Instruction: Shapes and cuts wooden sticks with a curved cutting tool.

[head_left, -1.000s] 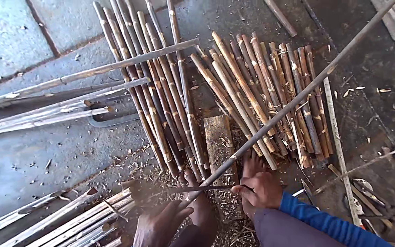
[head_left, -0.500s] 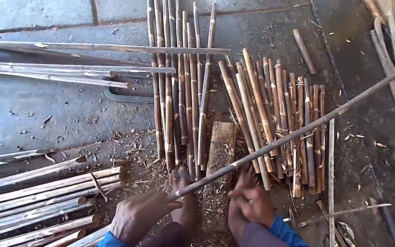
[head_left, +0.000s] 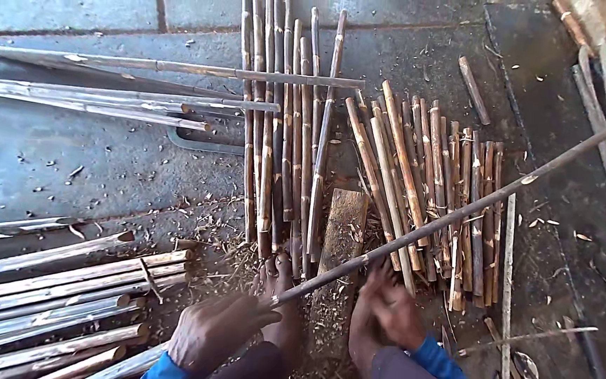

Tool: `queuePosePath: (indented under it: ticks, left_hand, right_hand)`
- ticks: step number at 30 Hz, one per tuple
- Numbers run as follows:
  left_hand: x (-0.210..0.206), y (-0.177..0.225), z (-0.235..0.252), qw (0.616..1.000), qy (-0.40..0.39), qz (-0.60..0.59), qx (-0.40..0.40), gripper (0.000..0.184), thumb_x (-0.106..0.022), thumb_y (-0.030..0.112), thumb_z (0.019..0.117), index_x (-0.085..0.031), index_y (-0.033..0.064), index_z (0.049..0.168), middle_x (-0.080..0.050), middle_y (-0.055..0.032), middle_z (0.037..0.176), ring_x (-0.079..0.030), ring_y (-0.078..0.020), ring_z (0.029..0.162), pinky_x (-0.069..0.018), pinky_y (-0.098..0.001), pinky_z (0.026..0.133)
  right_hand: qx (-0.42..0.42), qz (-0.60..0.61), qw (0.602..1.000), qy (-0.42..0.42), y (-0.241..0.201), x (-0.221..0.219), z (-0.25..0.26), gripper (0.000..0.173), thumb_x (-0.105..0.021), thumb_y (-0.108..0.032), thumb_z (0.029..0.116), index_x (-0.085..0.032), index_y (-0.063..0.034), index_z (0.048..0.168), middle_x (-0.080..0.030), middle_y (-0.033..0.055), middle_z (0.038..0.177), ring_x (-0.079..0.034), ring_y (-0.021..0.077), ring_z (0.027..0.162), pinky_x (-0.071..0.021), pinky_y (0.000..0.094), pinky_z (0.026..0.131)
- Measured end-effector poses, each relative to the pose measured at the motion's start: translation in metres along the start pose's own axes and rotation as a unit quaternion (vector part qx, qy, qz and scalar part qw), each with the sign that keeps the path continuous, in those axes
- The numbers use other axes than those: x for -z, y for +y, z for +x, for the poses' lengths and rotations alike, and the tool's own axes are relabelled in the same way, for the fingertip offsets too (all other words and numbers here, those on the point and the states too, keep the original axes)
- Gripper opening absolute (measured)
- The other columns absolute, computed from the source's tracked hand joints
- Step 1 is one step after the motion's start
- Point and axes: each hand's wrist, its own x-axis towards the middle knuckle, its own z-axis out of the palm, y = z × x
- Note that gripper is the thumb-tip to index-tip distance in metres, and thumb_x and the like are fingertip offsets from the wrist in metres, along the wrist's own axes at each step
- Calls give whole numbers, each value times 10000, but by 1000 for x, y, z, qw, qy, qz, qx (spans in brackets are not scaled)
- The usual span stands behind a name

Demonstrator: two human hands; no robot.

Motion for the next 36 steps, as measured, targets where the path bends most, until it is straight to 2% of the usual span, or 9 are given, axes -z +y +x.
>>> queuePosePath:
  ticks: [2, 6, 9, 13, 17, 20, 24, 27, 36]
  left_hand:
    - [0, 3, -2, 1000, -7, -1, -7, 590, -554, 662, 966, -644, 119, 756, -564, -25, 569, -574, -175, 471, -450, -365, 416]
    - [-3, 2, -3, 1000, -8, 5, -10, 612, -497, 661, 993, -647, 117, 759, -570, -32, 566, -583, -184, 471, -453, -375, 415]
    - [-2, 3, -2, 1000, -9, 8, -1, 605, -489, 662, 996, -639, 127, 756, -581, -26, 578, -596, -183, 496, -464, -371, 439]
    - [-2, 1, -3, 1000, -11, -1, -1, 609, -516, 667, 982, -655, 119, 754, -591, -34, 574, -605, -188, 497, -477, -381, 444]
    - [0, 7, -3, 1000, 9, 15, 17, 609, -566, 697, 941, -664, 128, 748, -618, -37, 595, -629, -195, 529, -498, -386, 478]
    - [-2, 3, -3, 1000, 5, 5, 7, 614, -568, 699, 939, -650, 126, 734, -599, -33, 574, -612, -186, 505, -485, -381, 458]
    - [0, 0, -3, 999, -11, -33, 12, 590, -623, 699, 904, -639, 131, 743, -566, -8, 558, -560, -144, 461, -447, -346, 417]
    - [2, -2, -3, 999, -27, -41, 3, 558, -664, 655, 905, -655, 110, 786, -596, -35, 599, -577, -156, 474, -459, -344, 421]
    - [13, -5, -8, 995, -103, 2, 0, 593, -532, 638, 993, -639, 87, 801, -605, -94, 609, -613, -244, 510, -474, -427, 448]
  right_hand:
    - [-34, 108, 991, 77, -5, 8, 12, 457, -511, -437, 1050, -631, -76, 797, -523, -9, 561, -503, 104, 451, -484, 318, 439]
    - [31, -49, 998, -28, 2, -10, -3, 547, -509, -566, 1029, -735, -130, 788, -643, 14, 629, -637, 163, 588, -537, 465, 561]
    - [-34, 118, 989, 78, -3, 3, 10, 461, -500, -421, 1058, -657, -72, 802, -544, -11, 564, -513, 96, 457, -487, 322, 445]
    - [41, -75, 996, -23, 2, -12, -3, 601, -463, -601, 1035, -709, -123, 767, -608, 17, 594, -616, 169, 549, -523, 455, 527]
    - [-28, 101, 992, 75, -6, 2, 12, 501, -490, -458, 1059, -648, -66, 792, -524, -2, 556, -509, 105, 451, -485, 319, 437]
    - [32, -60, 997, -32, 0, -13, -1, 616, -469, -622, 1025, -707, -117, 765, -607, 24, 599, -616, 175, 563, -533, 453, 552]
    - [-43, 124, 987, 94, -5, 1, 10, 492, -503, -459, 1052, -637, -68, 787, -525, 2, 555, -516, 111, 454, -491, 327, 443]
    - [29, -41, 999, -7, 0, -14, -3, 570, -519, -589, 1019, -732, -119, 779, -656, 21, 652, -662, 165, 644, -571, 473, 639]
    - [-35, 17, 999, 27, 0, -9, 4, 500, -589, -571, 993, -729, -119, 831, -626, -4, 641, -604, 126, 570, -545, 394, 566]
